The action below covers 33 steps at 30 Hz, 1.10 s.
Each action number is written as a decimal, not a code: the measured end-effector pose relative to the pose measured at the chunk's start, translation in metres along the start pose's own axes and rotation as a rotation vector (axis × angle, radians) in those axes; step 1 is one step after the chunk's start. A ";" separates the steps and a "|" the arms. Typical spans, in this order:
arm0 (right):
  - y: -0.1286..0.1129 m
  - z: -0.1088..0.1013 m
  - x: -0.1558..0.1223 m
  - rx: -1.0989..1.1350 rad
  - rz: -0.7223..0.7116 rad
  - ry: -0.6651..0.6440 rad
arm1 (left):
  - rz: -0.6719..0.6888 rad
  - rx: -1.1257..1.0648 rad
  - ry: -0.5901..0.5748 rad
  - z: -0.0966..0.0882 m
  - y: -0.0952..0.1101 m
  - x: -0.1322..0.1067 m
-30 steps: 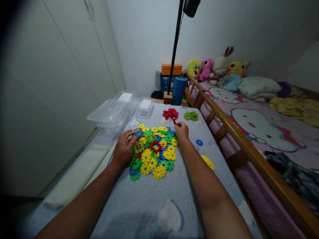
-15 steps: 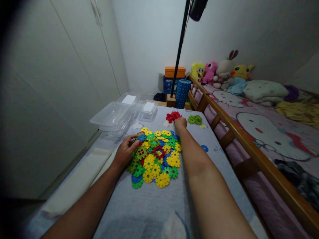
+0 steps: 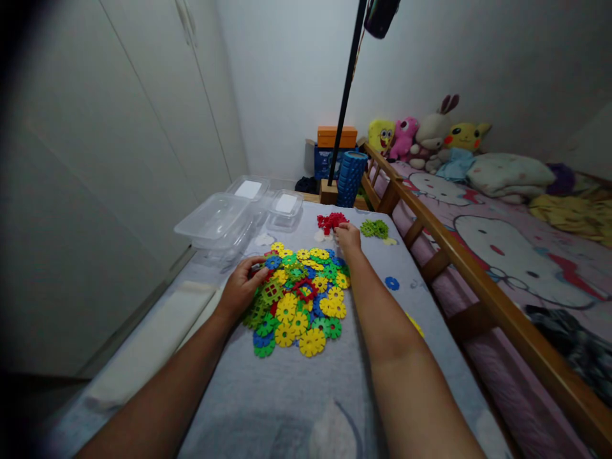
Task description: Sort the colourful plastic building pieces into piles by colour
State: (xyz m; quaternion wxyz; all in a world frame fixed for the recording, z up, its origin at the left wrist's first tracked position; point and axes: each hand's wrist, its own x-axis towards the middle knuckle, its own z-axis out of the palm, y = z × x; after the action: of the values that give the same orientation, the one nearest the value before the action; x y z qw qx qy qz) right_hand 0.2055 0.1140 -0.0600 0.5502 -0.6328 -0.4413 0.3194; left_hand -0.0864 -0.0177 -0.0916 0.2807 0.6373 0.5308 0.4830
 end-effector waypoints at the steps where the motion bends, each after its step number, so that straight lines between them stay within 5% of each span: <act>1: -0.003 -0.005 -0.008 0.006 0.026 -0.007 | 0.001 0.002 0.002 0.000 0.000 0.000; 5: -0.019 -0.024 -0.048 -0.018 0.024 -0.171 | -0.004 0.013 0.010 0.000 0.003 0.001; 11: -0.042 -0.038 -0.109 -0.332 -0.183 -0.762 | 0.002 0.035 0.018 -0.001 0.008 0.000; 13: -0.047 -0.039 -0.123 -0.479 -0.222 -0.858 | 0.003 0.041 0.017 -0.002 0.007 0.000; 21: -0.049 -0.036 -0.147 -0.797 -0.388 -0.786 | 0.012 0.038 -0.001 -0.002 0.007 0.001; 26: -0.050 -0.038 -0.145 -0.792 -0.456 -0.814 | 0.034 0.065 -0.003 -0.002 0.006 0.001; 33: -0.061 -0.056 -0.131 -0.638 -0.345 -0.835 | 0.067 0.091 -0.013 -0.001 0.004 0.001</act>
State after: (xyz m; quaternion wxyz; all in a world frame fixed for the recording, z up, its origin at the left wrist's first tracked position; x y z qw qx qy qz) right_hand 0.1893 -0.0285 -0.0005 0.1541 -0.5060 -0.7943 0.2989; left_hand -0.0853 -0.0177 -0.0874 0.2386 0.6697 0.5288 0.4635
